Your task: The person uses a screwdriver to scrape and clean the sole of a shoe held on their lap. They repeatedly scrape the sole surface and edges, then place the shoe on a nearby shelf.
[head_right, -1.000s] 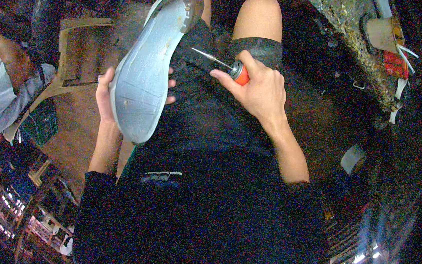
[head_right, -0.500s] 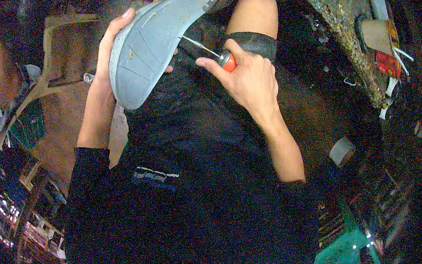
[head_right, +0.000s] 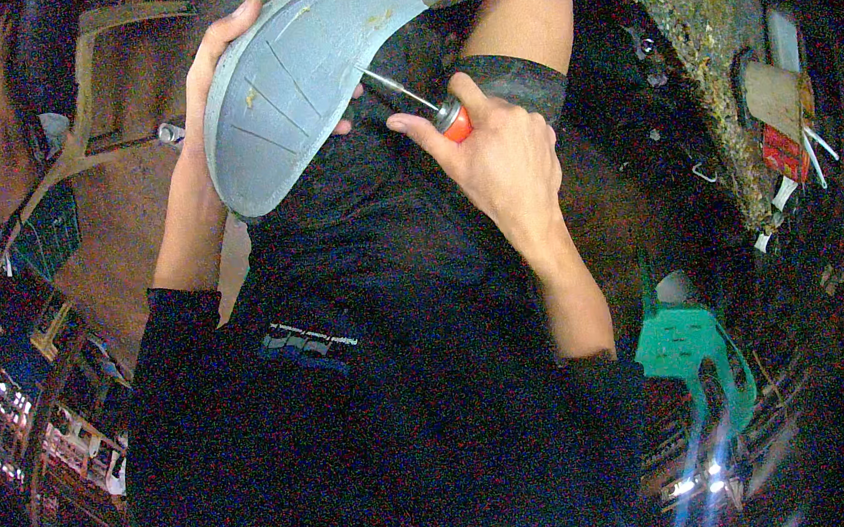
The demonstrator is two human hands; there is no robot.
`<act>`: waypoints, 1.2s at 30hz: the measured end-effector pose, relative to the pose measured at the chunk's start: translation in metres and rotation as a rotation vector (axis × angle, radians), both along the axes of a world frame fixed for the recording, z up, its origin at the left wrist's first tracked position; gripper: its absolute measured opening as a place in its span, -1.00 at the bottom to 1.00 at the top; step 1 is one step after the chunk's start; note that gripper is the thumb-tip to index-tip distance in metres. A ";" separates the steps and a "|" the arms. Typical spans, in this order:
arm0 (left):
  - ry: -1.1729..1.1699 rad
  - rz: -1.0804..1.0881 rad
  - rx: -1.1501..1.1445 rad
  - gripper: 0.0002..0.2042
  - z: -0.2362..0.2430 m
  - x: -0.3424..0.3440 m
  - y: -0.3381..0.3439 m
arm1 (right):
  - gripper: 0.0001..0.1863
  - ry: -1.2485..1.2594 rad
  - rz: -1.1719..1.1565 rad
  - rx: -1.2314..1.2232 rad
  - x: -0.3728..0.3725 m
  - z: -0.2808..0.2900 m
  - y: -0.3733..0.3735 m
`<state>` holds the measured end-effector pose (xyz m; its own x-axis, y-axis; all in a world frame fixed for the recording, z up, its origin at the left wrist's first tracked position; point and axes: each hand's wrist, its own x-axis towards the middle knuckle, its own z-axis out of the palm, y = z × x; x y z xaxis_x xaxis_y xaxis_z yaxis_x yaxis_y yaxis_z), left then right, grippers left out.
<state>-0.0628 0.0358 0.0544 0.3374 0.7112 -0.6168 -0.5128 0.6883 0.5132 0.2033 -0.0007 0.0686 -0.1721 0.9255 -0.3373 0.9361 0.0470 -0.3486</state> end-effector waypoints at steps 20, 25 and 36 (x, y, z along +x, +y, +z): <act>-0.034 0.024 0.011 -0.18 -0.001 0.008 -0.004 | -0.26 -0.004 0.016 0.033 0.002 0.006 -0.004; -0.112 0.031 0.017 -0.17 -0.006 0.008 -0.004 | -0.26 -0.009 0.110 0.032 0.004 0.006 -0.015; -0.123 0.079 -0.056 -0.18 0.006 0.001 -0.014 | -0.27 0.014 0.082 0.082 0.011 0.017 -0.027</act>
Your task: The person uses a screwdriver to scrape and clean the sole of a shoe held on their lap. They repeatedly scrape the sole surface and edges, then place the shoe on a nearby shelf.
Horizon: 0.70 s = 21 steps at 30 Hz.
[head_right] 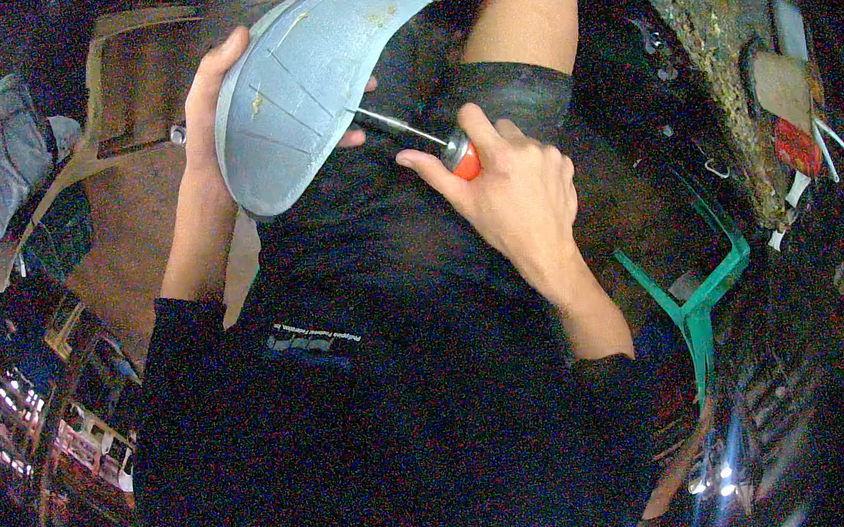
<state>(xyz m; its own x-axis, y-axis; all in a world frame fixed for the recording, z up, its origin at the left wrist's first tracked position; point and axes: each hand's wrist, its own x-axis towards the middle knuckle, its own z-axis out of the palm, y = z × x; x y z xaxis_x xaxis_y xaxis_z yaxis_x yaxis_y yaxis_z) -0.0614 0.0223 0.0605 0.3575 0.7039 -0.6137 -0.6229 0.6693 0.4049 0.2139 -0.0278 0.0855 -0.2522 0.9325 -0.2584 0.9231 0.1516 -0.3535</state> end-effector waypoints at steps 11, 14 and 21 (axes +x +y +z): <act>0.175 0.040 0.203 -0.09 0.006 0.012 -0.032 | -0.26 0.057 -0.131 -0.065 -0.013 -0.017 -0.015; 0.139 0.158 0.205 -0.10 0.000 0.024 -0.042 | -0.25 0.041 -0.106 -0.026 -0.013 -0.018 -0.017; 0.074 0.153 0.360 0.04 -0.021 0.026 -0.049 | -0.25 0.062 -0.056 0.023 -0.010 -0.018 -0.023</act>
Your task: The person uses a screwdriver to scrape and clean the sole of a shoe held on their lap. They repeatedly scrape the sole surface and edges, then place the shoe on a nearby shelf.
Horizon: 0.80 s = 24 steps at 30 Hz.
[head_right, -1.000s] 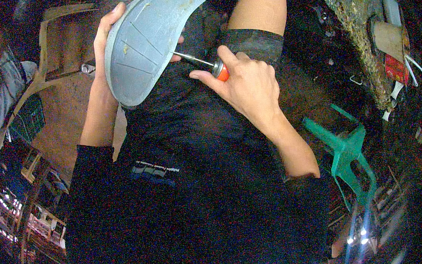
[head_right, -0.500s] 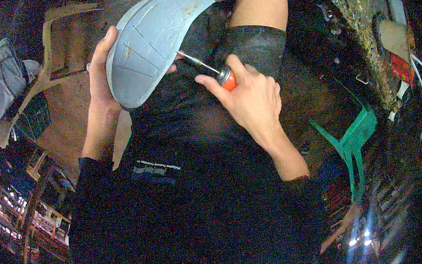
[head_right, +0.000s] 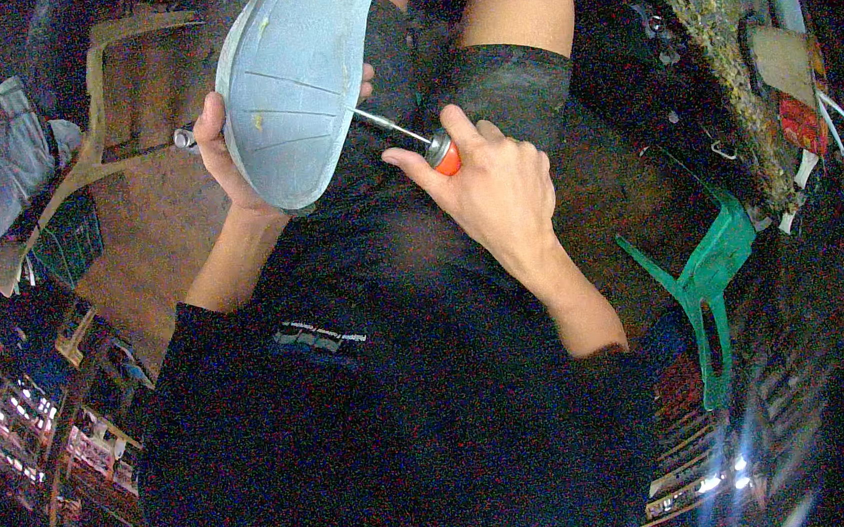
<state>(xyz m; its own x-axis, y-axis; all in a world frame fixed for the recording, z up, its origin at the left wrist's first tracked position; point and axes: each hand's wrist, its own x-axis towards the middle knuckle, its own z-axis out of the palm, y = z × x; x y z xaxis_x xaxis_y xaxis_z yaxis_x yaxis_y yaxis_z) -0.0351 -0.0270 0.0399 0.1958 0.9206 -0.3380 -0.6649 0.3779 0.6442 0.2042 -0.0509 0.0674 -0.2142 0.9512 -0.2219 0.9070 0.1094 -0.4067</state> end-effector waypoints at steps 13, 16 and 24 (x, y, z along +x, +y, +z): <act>0.020 -0.026 0.117 0.10 -0.016 0.004 0.011 | -0.30 -0.012 0.011 0.000 0.003 -0.001 0.004; -0.029 -0.014 0.151 0.11 -0.021 0.000 0.010 | -0.30 -0.011 0.036 -0.026 0.001 -0.001 0.002; -0.220 0.093 0.232 0.17 -0.030 0.011 0.012 | -0.32 0.006 0.158 -0.019 0.001 0.005 -0.005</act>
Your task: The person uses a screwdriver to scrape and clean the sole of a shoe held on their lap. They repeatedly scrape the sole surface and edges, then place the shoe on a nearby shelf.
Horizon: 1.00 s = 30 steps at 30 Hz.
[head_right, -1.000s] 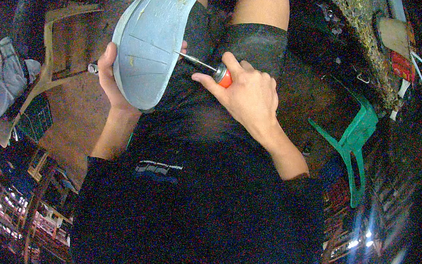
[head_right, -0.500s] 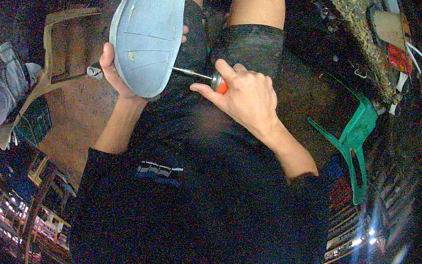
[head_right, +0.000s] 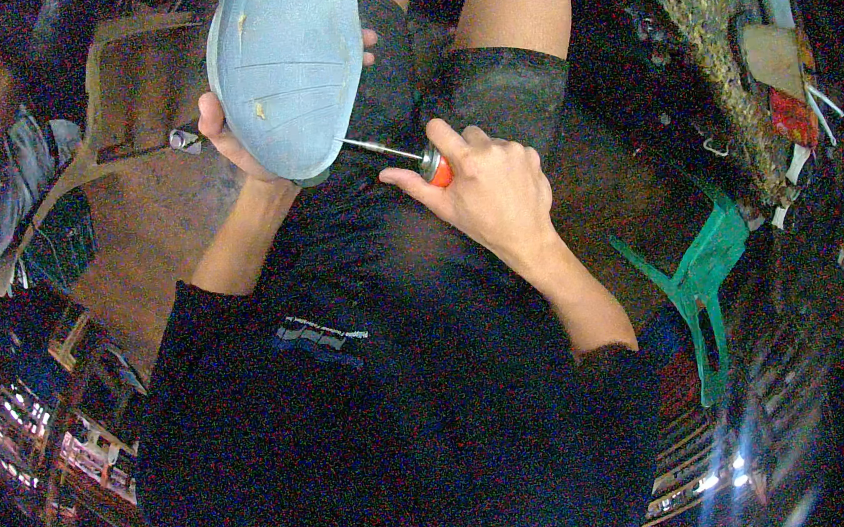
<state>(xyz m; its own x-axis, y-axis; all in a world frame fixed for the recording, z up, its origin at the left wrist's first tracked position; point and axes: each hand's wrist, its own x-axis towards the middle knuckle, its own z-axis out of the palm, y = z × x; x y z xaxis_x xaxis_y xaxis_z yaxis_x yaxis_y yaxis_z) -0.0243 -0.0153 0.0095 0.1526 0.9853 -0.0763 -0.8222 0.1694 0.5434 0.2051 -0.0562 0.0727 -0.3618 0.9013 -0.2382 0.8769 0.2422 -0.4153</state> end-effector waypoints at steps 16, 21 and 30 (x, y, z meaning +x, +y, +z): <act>-0.074 -0.007 0.152 0.22 0.002 0.008 0.027 | -0.33 0.028 -0.103 0.007 -0.007 0.008 -0.004; -0.119 -0.045 0.042 0.17 0.005 0.007 0.022 | -0.30 0.069 -0.150 0.047 -0.006 0.005 -0.001; -0.270 -0.009 -0.042 0.02 -0.007 -0.003 0.015 | -0.31 0.016 -0.146 0.075 -0.010 0.001 -0.004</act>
<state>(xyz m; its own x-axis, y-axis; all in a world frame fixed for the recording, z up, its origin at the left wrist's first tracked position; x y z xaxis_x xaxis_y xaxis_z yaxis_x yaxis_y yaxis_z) -0.0273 -0.0004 0.0030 0.1820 0.9807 -0.0720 -0.9346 0.1953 0.2974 0.1951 -0.0604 0.0733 -0.2293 0.9595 -0.1634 0.8984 0.1440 -0.4150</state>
